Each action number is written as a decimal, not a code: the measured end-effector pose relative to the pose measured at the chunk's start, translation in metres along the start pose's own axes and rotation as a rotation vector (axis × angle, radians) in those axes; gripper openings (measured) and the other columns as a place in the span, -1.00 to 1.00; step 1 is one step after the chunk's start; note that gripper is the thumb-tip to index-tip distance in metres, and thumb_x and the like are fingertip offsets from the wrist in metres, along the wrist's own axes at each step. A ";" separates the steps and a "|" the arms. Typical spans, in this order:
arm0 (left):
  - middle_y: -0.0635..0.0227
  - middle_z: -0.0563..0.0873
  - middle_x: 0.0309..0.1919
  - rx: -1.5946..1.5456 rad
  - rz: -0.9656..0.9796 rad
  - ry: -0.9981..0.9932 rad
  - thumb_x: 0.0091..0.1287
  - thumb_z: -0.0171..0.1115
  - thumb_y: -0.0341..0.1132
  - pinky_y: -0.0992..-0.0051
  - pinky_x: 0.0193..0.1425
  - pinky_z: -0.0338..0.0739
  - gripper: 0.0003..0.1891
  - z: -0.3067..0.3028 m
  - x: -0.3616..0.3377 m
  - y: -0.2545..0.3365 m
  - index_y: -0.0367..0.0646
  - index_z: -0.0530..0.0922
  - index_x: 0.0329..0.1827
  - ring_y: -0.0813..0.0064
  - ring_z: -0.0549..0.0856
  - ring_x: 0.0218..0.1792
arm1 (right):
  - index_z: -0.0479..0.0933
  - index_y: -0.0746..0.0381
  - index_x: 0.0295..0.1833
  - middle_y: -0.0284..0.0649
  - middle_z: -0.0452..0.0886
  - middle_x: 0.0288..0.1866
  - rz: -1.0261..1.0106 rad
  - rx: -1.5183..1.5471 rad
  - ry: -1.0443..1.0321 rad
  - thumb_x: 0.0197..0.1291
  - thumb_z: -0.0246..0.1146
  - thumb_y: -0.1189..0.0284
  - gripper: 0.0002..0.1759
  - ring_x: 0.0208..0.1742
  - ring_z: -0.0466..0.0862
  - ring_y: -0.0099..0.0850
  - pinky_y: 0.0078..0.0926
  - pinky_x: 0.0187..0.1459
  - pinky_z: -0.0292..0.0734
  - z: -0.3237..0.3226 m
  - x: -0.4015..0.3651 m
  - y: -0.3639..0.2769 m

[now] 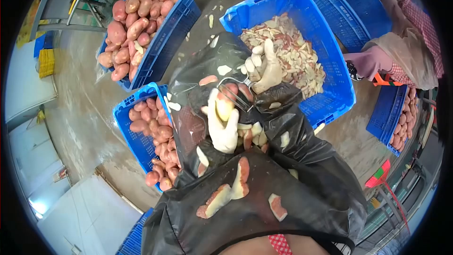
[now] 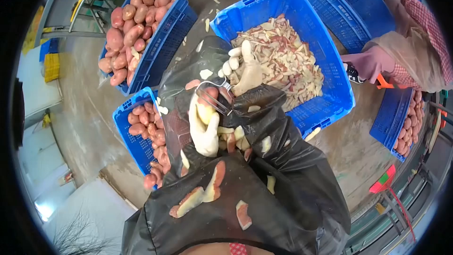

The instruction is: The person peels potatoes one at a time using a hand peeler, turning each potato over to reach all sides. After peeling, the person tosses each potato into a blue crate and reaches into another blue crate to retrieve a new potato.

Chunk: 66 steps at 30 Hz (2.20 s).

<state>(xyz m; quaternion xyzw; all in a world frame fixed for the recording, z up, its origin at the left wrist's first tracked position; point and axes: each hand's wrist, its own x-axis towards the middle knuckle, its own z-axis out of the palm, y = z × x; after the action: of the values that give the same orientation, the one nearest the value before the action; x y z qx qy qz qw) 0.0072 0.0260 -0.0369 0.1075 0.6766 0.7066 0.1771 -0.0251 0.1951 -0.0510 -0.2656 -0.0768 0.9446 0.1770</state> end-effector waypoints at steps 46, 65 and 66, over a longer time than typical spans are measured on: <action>0.29 0.52 -0.18 0.181 -0.505 -0.556 -0.06 0.29 -0.47 0.53 -0.23 0.48 -0.36 -0.012 0.010 0.043 -0.26 0.27 0.16 0.44 0.60 -0.28 | 0.38 0.32 -0.32 -0.33 0.29 -0.69 -0.110 -0.375 0.053 0.30 0.08 0.24 -0.68 -0.70 0.39 -0.43 -0.43 -0.59 0.40 -0.003 0.007 -0.015; 0.24 0.57 -0.28 -0.956 -0.758 0.090 0.33 0.00 -0.02 0.43 -0.35 0.50 -0.57 -0.013 -0.011 0.024 -0.15 0.35 0.08 0.39 0.56 -0.37 | 0.43 0.27 -0.32 -0.34 0.34 -0.65 0.114 -0.115 -0.202 0.29 0.07 0.11 -0.60 -0.64 0.45 -0.41 -0.36 -0.54 0.45 0.027 -0.056 0.017; 0.28 0.58 -0.38 -0.874 -0.708 0.119 0.41 -0.13 0.05 0.45 -0.49 0.48 -0.57 -0.010 -0.015 0.022 -0.13 0.37 0.05 0.44 0.55 -0.52 | 0.43 0.29 -0.33 -0.34 0.34 -0.65 0.143 -0.196 -0.184 0.28 0.09 0.12 -0.60 -0.66 0.44 -0.41 -0.38 -0.56 0.44 0.030 -0.057 0.016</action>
<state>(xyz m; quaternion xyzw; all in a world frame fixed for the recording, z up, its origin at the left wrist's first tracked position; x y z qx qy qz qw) 0.0145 0.0109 -0.0143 -0.2495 0.3245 0.8234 0.3930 -0.0002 0.1570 -0.0021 -0.1987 -0.1652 0.9631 0.0747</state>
